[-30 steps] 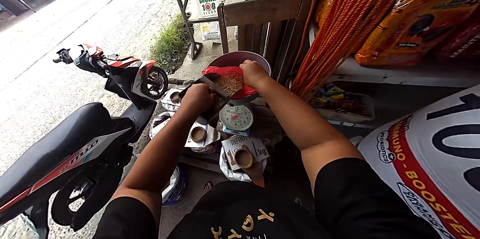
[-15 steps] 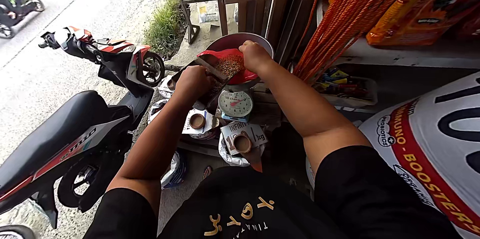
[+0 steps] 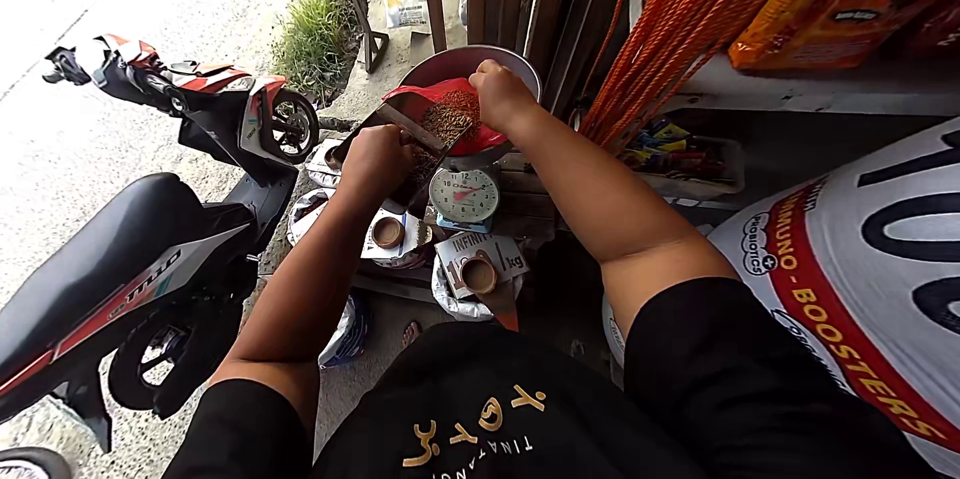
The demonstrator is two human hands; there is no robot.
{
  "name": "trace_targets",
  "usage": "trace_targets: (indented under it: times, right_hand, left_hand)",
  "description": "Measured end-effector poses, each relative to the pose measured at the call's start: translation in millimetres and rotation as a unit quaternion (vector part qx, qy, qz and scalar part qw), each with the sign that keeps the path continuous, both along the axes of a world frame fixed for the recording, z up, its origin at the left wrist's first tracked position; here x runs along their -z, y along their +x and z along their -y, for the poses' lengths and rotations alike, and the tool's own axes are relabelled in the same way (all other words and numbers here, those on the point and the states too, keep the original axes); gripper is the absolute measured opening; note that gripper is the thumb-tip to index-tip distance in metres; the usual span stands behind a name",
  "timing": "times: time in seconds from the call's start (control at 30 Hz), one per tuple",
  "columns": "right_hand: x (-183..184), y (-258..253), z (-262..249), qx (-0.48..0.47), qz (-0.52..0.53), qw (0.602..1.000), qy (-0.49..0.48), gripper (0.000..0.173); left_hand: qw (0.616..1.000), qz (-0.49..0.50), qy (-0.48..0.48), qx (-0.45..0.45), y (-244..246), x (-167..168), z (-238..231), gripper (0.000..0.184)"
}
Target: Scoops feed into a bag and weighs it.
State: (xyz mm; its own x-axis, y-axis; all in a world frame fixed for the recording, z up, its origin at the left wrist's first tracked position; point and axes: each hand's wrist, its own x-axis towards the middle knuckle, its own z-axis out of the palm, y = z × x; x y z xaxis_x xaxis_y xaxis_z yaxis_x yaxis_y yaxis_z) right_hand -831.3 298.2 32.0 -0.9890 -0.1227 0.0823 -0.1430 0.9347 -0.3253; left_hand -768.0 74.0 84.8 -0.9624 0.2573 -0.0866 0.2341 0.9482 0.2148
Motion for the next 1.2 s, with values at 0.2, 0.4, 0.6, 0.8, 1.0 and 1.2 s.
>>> trace_targets:
  times: [0.2,0.4,0.6,0.8,1.0,1.2]
  right_hand:
    - [-0.3,1.3,1.7,0.003,0.002,1.0,0.003,0.036]
    - [-3.8,8.2,4.6,0.024,-0.016,0.999,0.04,0.036]
    - [-1.6,29.4,5.9,0.048,-0.079,0.995,0.033,0.033]
    - [36.3,132.5,-2.4,0.096,-0.345,0.933,-0.034,0.046]
    - [197.4,357.6,38.8,0.268,-0.192,0.938,-0.108,0.041]
    - [217.1,577.0,142.5,0.575,-0.024,0.733,-0.362,0.048]
  left_hand:
    - [1.0,-0.017,0.014,-0.004,4.5,3.1,3.9,0.026]
    - [0.999,-0.03,0.024,0.001,11.7,6.4,11.5,0.026]
    - [0.987,-0.09,0.131,0.005,27.8,43.9,37.8,0.027]
    - [0.953,-0.15,0.254,0.064,42.7,89.1,63.4,0.022]
    - [0.911,-0.129,0.308,0.242,65.6,108.3,52.9,0.029]
    - [0.808,0.088,0.296,0.501,186.1,96.8,-23.5,0.032]
